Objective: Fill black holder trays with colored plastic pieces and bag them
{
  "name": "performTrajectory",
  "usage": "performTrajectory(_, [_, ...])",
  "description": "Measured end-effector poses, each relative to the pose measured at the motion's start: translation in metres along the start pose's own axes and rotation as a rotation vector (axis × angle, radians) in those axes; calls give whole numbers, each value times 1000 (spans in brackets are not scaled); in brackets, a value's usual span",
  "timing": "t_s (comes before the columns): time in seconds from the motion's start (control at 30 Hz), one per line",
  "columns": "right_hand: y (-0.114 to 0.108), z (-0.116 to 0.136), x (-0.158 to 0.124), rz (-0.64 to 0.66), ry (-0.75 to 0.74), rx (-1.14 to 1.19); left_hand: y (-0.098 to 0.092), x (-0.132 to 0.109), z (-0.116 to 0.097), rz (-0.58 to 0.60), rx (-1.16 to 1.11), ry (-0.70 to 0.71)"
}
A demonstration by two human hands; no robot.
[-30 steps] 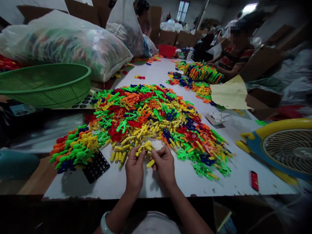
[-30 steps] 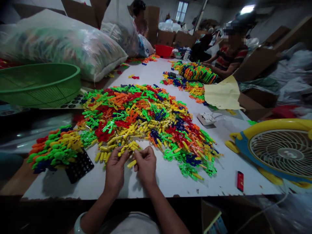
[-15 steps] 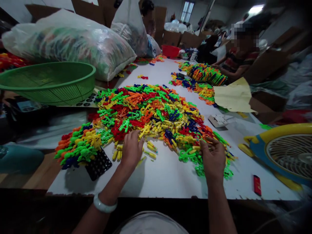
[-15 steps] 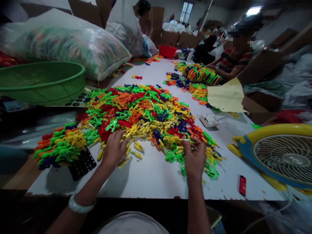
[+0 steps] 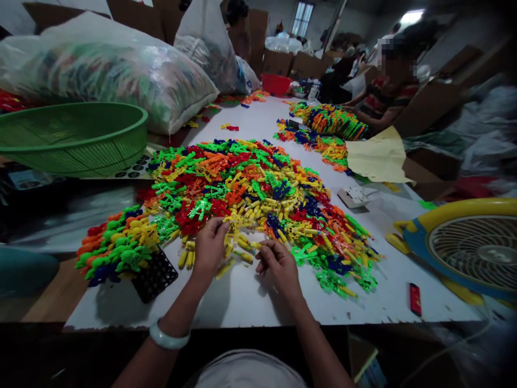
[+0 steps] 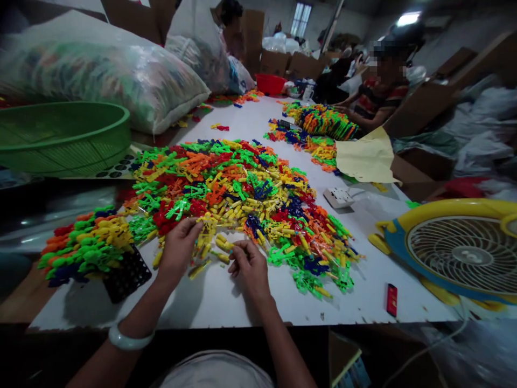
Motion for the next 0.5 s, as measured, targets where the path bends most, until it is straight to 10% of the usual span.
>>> performTrajectory(0.27, [9, -4, -4, 93, -254, -372, 23, -42, 13, 303, -414, -358])
performTrajectory(0.5, [4, 3, -19, 83, -236, -427, 22, -40, 8, 233, -531, -417])
Point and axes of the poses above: each hand's wrist, its own x-axis towards the middle knuckle, its own y-axis out of the palm, z = x × y, the point moved 3 cm from there along x, towards the middle knuckle, and after that the axes turned 9 degrees about -y, right-handed, at the moved point
